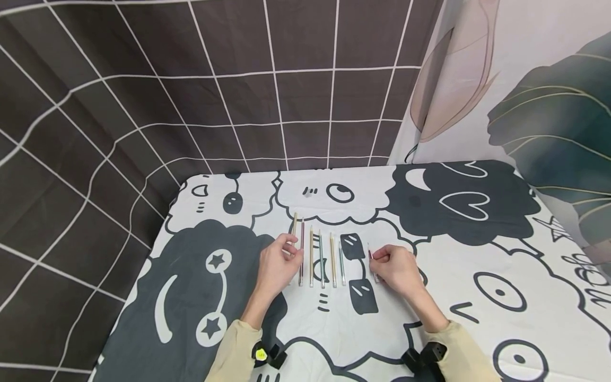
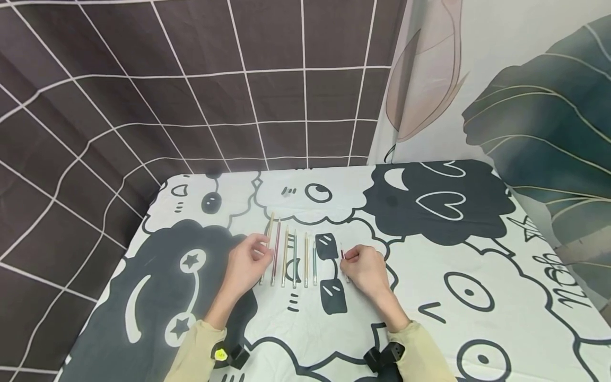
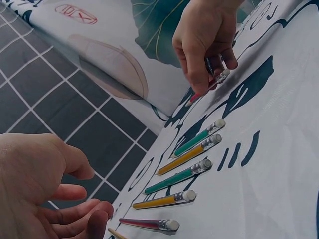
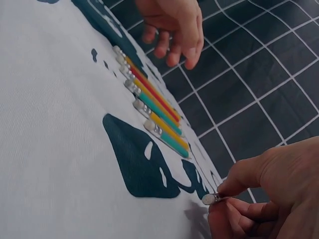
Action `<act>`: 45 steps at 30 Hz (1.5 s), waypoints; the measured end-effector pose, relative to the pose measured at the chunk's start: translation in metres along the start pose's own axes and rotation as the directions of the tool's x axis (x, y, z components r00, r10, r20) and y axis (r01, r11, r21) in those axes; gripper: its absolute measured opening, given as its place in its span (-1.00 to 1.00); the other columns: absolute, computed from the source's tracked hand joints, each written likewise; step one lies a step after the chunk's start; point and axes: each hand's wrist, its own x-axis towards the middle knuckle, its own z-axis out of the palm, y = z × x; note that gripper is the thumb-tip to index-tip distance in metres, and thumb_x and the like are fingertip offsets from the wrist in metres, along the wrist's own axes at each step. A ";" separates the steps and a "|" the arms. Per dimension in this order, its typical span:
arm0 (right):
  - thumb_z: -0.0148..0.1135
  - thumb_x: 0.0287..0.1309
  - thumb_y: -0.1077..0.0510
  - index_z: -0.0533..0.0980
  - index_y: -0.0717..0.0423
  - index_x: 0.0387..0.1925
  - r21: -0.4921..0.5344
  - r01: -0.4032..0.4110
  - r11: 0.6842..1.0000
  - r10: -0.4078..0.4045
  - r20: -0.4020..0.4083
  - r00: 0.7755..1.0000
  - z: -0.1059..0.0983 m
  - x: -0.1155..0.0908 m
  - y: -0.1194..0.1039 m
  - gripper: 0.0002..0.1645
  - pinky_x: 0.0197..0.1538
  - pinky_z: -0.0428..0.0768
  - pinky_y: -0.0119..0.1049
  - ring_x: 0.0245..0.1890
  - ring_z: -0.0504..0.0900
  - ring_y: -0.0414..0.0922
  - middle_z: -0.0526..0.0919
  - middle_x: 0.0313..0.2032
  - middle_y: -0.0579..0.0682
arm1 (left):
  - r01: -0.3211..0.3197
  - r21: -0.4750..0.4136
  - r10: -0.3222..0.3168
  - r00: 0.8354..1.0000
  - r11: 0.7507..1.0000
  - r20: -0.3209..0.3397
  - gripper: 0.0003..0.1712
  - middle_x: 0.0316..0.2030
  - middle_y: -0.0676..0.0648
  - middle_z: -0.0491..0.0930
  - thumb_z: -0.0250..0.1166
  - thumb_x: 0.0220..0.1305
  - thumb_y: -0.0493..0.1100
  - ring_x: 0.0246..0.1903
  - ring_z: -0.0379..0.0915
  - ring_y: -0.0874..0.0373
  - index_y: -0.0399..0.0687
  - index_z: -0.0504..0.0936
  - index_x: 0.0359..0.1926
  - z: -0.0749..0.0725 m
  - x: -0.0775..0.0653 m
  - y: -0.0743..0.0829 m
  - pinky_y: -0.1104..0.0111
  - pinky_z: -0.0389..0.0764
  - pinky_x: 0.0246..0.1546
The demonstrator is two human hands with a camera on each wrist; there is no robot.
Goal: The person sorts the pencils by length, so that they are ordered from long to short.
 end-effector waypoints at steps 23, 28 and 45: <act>0.32 -0.03 0.32 0.57 0.26 -0.48 0.021 -0.022 1.000 0.020 0.078 0.997 0.026 0.007 -0.019 -0.94 -0.67 0.49 -0.33 -0.81 0.48 -0.22 0.59 -0.64 -0.08 | -0.003 0.002 0.003 1.000 1.000 -0.006 -0.71 -0.44 -0.02 0.62 0.36 0.16 -0.30 -0.48 0.58 0.14 -0.25 0.65 -0.06 -0.002 0.000 0.000 0.22 0.56 -0.43; 0.32 -0.04 0.32 0.58 0.26 -0.48 0.013 -0.011 1.000 0.010 0.083 0.997 0.029 0.008 -0.021 -0.93 -0.68 0.49 -0.34 -0.81 0.48 -0.22 0.58 -0.65 -0.09 | -0.006 0.000 0.006 1.000 1.000 -0.007 -0.71 -0.44 -0.02 0.62 0.36 0.17 -0.31 -0.48 0.58 0.13 -0.25 0.65 -0.06 -0.002 0.000 0.000 0.22 0.56 -0.43; 0.31 -0.04 0.35 0.59 0.27 -0.51 -0.008 -0.005 1.000 0.006 0.101 0.995 0.035 0.010 -0.025 -0.97 -0.69 0.49 -0.34 -0.81 0.51 -0.22 0.55 -0.69 -0.09 | -0.008 -0.006 0.008 1.000 1.000 -0.012 -0.69 -0.43 -0.03 0.63 0.36 0.17 -0.29 -0.48 0.59 0.14 -0.23 0.64 -0.04 -0.002 0.000 -0.001 0.21 0.56 -0.43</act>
